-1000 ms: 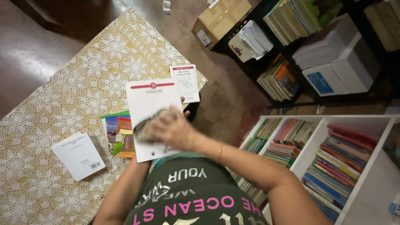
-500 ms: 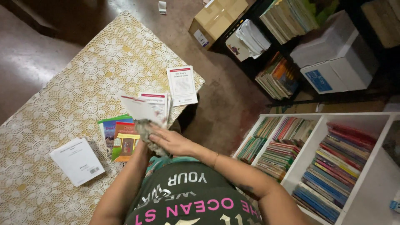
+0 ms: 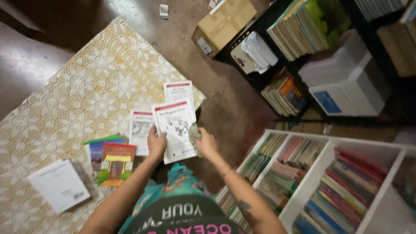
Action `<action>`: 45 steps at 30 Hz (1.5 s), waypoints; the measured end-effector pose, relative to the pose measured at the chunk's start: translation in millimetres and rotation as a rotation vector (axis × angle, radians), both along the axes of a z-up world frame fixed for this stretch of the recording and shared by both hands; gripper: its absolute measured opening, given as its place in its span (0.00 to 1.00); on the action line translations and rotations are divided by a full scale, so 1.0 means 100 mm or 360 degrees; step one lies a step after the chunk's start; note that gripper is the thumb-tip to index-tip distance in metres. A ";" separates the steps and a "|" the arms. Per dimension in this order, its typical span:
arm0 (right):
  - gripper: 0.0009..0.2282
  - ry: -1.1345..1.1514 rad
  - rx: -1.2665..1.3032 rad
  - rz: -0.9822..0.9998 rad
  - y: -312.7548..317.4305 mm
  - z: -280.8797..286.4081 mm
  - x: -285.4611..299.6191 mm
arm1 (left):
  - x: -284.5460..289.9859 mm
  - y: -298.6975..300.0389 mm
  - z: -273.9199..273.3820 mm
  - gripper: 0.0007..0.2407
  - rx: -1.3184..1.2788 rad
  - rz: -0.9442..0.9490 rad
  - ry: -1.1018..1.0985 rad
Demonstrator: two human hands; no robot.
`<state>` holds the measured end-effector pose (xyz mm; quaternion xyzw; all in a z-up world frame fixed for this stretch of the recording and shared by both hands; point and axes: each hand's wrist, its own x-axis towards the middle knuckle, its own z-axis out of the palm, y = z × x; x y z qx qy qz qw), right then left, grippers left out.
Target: Sorting, cleaning, and organizing books and pamphlets on a table and onto bookshelves.
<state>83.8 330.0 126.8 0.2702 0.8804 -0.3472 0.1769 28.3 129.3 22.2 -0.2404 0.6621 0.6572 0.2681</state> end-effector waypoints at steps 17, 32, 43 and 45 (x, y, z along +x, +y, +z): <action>0.19 -0.0477 0.0105 -0.0081 0.63 -2.19 -0.94 | -0.93 0.91 -2.22 0.21 -0.1036 -0.0369 0.0309; 0.19 -0.0732 0.0235 0.0069 0.77 -2.71 -1.42 | -1.18 1.23 -2.65 0.23 -0.1174 -0.0294 0.0109; 0.22 -0.0960 0.0320 0.0152 0.73 -3.00 -1.36 | -1.12 1.25 -2.68 0.26 -0.1106 -0.0308 0.0035; 0.21 -0.0730 0.0490 0.0226 0.73 -2.94 -1.40 | -1.13 1.25 -2.66 0.26 -0.1131 -0.0292 0.0153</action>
